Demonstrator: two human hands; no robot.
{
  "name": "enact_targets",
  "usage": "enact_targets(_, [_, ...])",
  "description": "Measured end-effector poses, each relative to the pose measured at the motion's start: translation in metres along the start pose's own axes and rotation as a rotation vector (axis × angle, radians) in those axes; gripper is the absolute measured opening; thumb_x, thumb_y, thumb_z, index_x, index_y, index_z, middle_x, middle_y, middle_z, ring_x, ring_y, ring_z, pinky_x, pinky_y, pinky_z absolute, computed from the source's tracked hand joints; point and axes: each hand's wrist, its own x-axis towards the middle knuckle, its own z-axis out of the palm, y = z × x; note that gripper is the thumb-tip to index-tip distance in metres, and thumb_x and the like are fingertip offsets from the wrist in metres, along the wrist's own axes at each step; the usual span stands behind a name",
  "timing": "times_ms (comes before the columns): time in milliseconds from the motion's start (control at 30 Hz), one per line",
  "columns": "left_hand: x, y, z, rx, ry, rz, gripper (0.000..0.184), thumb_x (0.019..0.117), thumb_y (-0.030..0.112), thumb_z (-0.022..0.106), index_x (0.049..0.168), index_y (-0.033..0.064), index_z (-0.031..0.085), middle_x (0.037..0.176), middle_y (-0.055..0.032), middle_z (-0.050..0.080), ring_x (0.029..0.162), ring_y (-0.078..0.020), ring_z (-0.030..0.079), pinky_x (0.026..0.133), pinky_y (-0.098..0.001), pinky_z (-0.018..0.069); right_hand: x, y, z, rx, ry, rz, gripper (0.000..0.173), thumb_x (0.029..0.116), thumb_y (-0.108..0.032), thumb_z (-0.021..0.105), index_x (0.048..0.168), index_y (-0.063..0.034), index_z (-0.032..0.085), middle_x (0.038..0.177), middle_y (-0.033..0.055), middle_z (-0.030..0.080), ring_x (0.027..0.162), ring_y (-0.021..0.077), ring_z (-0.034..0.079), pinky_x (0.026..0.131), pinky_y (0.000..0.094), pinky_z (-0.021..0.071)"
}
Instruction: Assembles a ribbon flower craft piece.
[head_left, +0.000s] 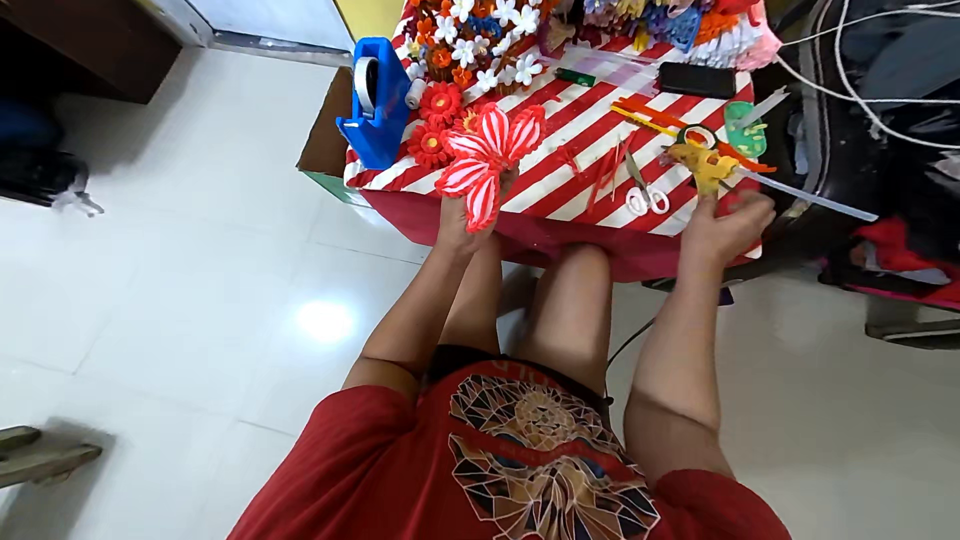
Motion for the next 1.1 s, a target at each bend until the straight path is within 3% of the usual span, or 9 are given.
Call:
enact_targets(67, [0.0,-0.003,0.0,0.0,0.008,-0.008,0.02,0.099,0.014,0.057,0.117,0.0063,0.063,0.111,-0.0125,0.071,0.106,-0.0259,0.07,0.102,-0.0458,0.0534,-0.022,-0.014,0.009,0.032,0.077,-0.029,0.052,0.0985,-0.023,0.059,0.136,0.0132,0.05,0.129,0.0373,0.055,0.119,0.0495,0.055,0.102,0.06,0.0431])
enact_targets(167, [-0.002,-0.007,0.001,0.0,0.015,-0.032,0.019,0.0995,0.011,0.053,0.116,0.006,0.06,0.109,-0.0124,0.07,0.106,-0.0263,0.069,0.104,-0.0477,0.0519,-0.034,-0.038,0.034,-0.002,-0.102,-0.155,0.042,0.0989,-0.022,0.059,0.124,0.0122,0.06,0.121,0.0361,0.06,0.118,0.0518,0.056,0.103,0.0669,0.0403])
enact_targets(300, [-0.008,-0.009,0.002,-0.021,-0.01,-0.046,0.021,0.0983,0.013,0.057,0.117,0.0052,0.061,0.109,-0.0135,0.071,0.106,-0.0273,0.069,0.104,-0.0495,0.0516,-0.035,-0.071,0.079,-0.254,-0.3,-0.3,0.03,0.0981,-0.028,0.061,0.111,-0.0049,0.075,0.117,0.0265,0.065,0.119,0.0482,0.056,0.098,0.068,0.039])
enact_targets(467, [-0.016,-0.008,0.002,-0.075,-0.023,-0.089,0.02,0.099,0.013,0.056,0.116,0.0035,0.062,0.109,-0.0154,0.071,0.106,-0.0281,0.069,0.103,-0.0475,0.0523,-0.034,-0.097,0.102,-0.449,-0.447,-0.178,0.038,0.099,-0.033,0.06,0.116,-0.0004,0.072,0.129,0.0267,0.061,0.128,0.0468,0.052,0.103,0.0675,0.0375])
enact_targets(667, [-0.021,-0.001,0.011,-0.174,-0.033,-0.165,0.022,0.1017,0.016,0.053,0.118,0.0033,0.062,0.113,-0.0166,0.071,0.11,-0.0297,0.069,0.106,-0.0473,0.0509,-0.029,-0.094,0.106,-0.436,-0.434,-0.176,0.032,0.0992,-0.024,0.057,0.112,0.0001,0.073,0.125,0.0254,0.064,0.125,0.0463,0.054,0.1,0.0671,0.0396])
enact_targets(800, [-0.024,0.001,0.017,-0.229,-0.049,-0.196,0.025,0.1031,0.02,0.05,0.114,0.0035,0.065,0.112,-0.017,0.072,0.11,-0.0292,0.07,0.106,-0.0448,0.051,-0.034,-0.087,0.085,0.063,-0.239,-0.239,0.03,0.1,-0.018,0.055,0.11,0.0065,0.068,0.115,0.0266,0.065,0.112,0.0394,0.061,0.097,0.0565,0.0461])
enact_targets(900, [-0.024,-0.003,0.014,-0.277,-0.117,-0.207,0.025,0.1008,0.022,0.058,0.116,0.0037,0.066,0.115,-0.0167,0.072,0.113,-0.0291,0.069,0.107,-0.0444,0.0503,-0.061,-0.091,0.066,0.76,-0.104,-0.354,0.008,0.1008,-0.008,0.055,0.097,-0.0028,0.061,0.089,0.0002,0.058,0.08,0.0055,0.058,0.074,0.0229,0.0513])
enact_targets(1000, [-0.026,-0.007,0.018,-0.258,-0.143,-0.216,0.027,0.1004,0.024,0.059,0.118,0.0048,0.066,0.117,-0.0149,0.071,0.114,-0.0279,0.068,0.107,-0.0441,0.05,-0.111,-0.113,0.033,1.16,-0.321,-0.373,0.013,0.1016,-0.009,0.058,0.1,-0.0199,0.065,0.093,-0.0124,0.063,0.086,-0.0008,0.06,0.08,0.0206,0.0532])
enact_targets(1100, [-0.035,-0.011,0.02,-0.143,-0.136,-0.225,0.023,0.0988,0.03,0.062,0.113,0.0134,0.067,0.11,-0.0048,0.071,0.106,-0.0168,0.068,0.097,-0.0348,0.0545,-0.142,-0.12,0.031,1.272,-0.457,-0.394,0.009,0.0999,-0.013,0.065,0.098,-0.0194,0.071,0.096,-0.0116,0.065,0.087,-0.0008,0.062,0.08,0.0191,0.0543])
